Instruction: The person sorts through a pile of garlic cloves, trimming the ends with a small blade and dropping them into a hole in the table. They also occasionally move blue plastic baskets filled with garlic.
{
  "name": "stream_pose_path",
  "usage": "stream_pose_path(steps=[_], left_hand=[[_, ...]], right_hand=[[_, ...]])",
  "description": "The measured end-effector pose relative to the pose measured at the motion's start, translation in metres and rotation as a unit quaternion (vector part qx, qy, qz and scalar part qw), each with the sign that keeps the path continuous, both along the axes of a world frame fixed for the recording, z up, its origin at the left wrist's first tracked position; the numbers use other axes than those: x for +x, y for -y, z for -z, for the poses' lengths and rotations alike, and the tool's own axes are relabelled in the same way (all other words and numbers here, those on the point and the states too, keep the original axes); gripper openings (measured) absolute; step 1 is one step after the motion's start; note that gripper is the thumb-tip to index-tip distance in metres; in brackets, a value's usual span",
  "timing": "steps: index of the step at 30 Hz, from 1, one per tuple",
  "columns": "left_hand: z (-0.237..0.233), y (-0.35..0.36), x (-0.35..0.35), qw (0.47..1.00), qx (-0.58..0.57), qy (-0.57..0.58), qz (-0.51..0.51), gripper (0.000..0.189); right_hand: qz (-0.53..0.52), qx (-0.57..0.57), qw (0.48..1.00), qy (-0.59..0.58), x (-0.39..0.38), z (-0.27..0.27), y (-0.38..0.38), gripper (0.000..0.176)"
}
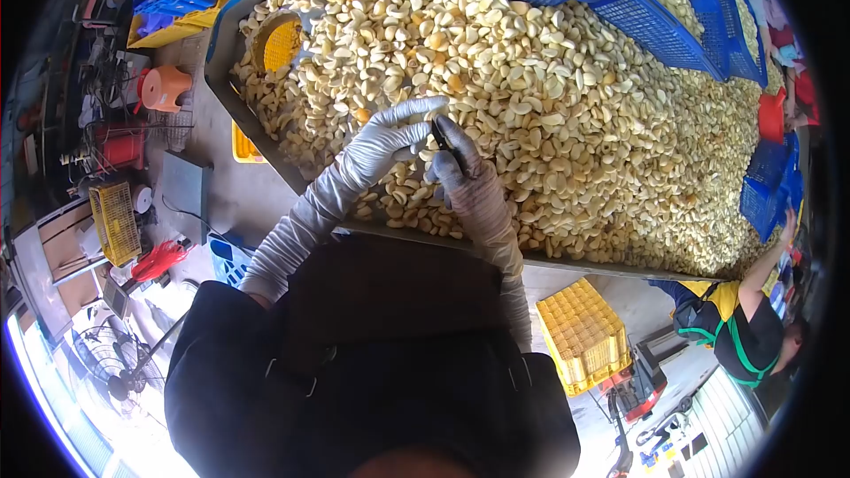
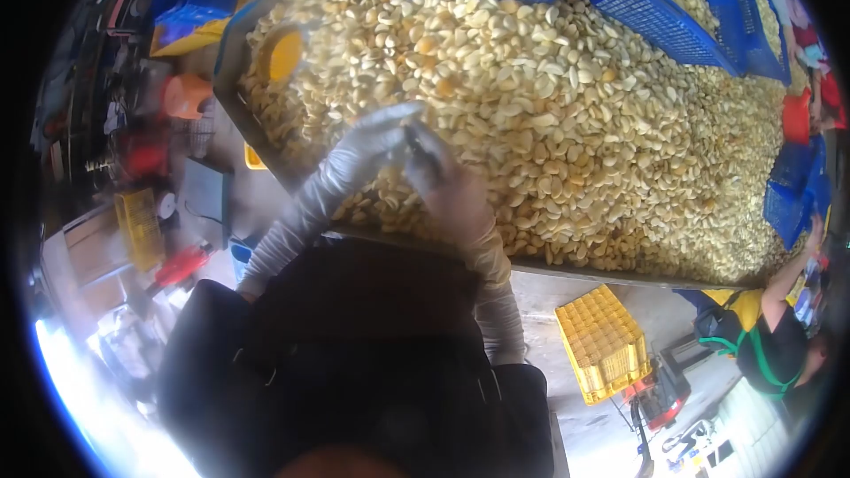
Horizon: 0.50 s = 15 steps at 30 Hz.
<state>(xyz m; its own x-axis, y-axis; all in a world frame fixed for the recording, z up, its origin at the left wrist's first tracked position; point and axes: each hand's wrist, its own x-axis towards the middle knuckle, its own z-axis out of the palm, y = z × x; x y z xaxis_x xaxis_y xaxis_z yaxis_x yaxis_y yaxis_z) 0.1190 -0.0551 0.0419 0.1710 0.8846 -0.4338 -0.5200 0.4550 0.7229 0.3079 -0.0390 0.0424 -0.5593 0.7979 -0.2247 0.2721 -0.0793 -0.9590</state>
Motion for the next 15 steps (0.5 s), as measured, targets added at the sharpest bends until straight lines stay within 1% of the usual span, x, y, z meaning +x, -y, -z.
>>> stream_pose_path(steps=[1,3,4,5,7,8,11,12,14,15], left_hand=[[0.0,0.001,0.001,1.0,0.003,0.0,-0.001,0.043],[-0.001,0.002,0.003,1.0,0.011,0.001,0.0,0.043],[-0.003,0.004,0.001,0.999,0.008,0.034,-0.009,0.041],[-0.002,0.006,-0.003,1.0,0.027,0.002,-0.003,0.041],[0.001,0.006,-0.009,0.996,0.066,-0.061,0.011,0.04],[0.001,0.004,-0.011,0.992,0.083,-0.09,0.008,0.038],[-0.03,-0.003,-0.013,0.997,0.052,-0.033,0.056,0.035],[-0.03,-0.006,-0.013,0.995,0.058,-0.047,0.068,0.029],[-0.03,-0.006,-0.012,0.991,0.051,-0.086,0.092,0.029],[-0.029,-0.006,-0.011,0.988,0.047,-0.105,0.105,0.029]], right_hand=[[-0.008,0.019,1.0,-0.006,0.0,0.002,0.002,0.053],[-0.012,0.008,1.0,-0.013,0.003,-0.001,0.003,0.055],[-0.017,0.008,1.0,-0.017,0.004,-0.003,0.003,0.056],[-0.026,0.018,0.999,-0.023,0.006,-0.007,0.002,0.058],[-0.04,-0.006,0.998,-0.037,0.01,-0.02,-0.001,0.06],[-0.045,-0.041,0.997,-0.046,0.012,-0.03,-0.001,0.06],[-0.046,-0.069,0.994,-0.069,0.015,-0.032,-0.001,0.062],[-0.035,-0.048,0.996,-0.072,0.013,-0.03,0.0,0.062],[0.016,-0.035,0.996,-0.082,0.007,-0.027,0.004,0.049],[0.057,-0.044,0.993,-0.089,0.004,-0.025,0.007,0.038]])
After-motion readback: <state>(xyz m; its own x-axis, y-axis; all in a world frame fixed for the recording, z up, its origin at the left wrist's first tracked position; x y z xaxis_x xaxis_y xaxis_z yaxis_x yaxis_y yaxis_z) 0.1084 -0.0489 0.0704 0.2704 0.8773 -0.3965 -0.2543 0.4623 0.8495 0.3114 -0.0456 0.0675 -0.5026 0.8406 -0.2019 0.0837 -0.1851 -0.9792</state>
